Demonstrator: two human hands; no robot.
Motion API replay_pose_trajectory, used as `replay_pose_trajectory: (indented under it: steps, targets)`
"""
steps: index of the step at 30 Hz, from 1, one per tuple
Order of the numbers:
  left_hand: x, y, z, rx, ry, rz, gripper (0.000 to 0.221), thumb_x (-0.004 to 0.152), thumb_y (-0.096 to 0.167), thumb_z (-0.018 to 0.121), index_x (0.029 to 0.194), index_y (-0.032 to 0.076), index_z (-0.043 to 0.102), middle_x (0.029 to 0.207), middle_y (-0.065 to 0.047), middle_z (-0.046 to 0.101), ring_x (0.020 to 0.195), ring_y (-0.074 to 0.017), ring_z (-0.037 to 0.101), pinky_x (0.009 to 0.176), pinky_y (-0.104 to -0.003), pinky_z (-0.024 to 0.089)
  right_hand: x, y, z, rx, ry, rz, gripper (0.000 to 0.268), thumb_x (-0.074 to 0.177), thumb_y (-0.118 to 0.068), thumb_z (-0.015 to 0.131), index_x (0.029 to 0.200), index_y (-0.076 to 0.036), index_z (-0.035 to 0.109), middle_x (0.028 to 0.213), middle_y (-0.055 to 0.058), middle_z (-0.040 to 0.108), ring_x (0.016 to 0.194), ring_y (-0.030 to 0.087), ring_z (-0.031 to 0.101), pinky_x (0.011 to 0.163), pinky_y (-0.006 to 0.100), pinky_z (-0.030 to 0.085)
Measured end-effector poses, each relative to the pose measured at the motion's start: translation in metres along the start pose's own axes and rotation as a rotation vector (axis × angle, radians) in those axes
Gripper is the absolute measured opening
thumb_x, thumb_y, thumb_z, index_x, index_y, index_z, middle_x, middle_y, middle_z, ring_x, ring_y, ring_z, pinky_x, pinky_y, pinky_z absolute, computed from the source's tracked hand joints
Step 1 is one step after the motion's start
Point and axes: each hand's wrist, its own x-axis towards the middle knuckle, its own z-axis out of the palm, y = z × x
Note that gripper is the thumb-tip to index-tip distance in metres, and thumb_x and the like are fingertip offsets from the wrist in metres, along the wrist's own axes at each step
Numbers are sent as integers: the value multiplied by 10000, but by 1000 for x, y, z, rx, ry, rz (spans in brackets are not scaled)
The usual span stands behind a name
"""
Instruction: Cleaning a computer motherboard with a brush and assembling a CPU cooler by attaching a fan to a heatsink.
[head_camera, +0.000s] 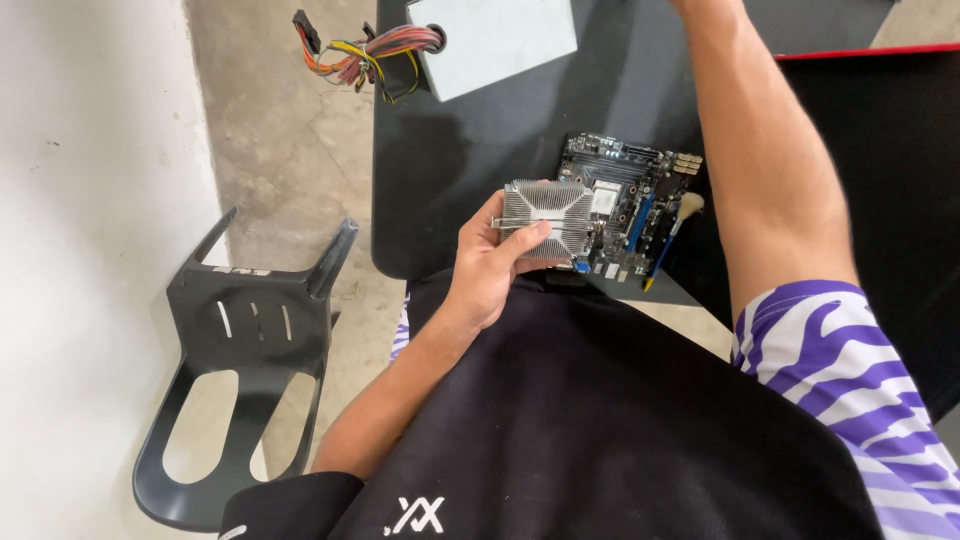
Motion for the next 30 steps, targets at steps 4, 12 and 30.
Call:
replay_pose_trajectory:
  steps: [4, 12, 30]
  targets:
    - [3, 1, -1, 15, 23, 10, 308, 942, 36, 738, 1238, 27, 651, 1083, -188, 756, 949, -353, 759, 783, -532, 681, 10, 0, 7, 0, -13, -34, 132, 1020, -147, 727, 1087, -99, 623, 1079, 65, 700, 951, 169, 670, 735, 299, 513]
    - [6, -5, -5, 19, 37, 21, 310, 937, 34, 742, 1234, 27, 653, 1078, -186, 756, 936, -335, 764, 768, -507, 685, -38, 17, -8, -12, -26, -87, 218, 1001, -113, 778, 1129, -83, 603, 1123, 86, 677, 1001, 196, 656, 789, 322, 510]
    - [-10, -10, -3, -10, 3, 6, 275, 948, 32, 717, 1216, 40, 656, 1061, -202, 763, 920, -356, 760, 777, -517, 684, -128, 13, -64, -79, 11, -243, 425, 960, -33, 891, 1222, -50, 557, 1220, 134, 625, 1114, 258, 623, 910, 376, 503]
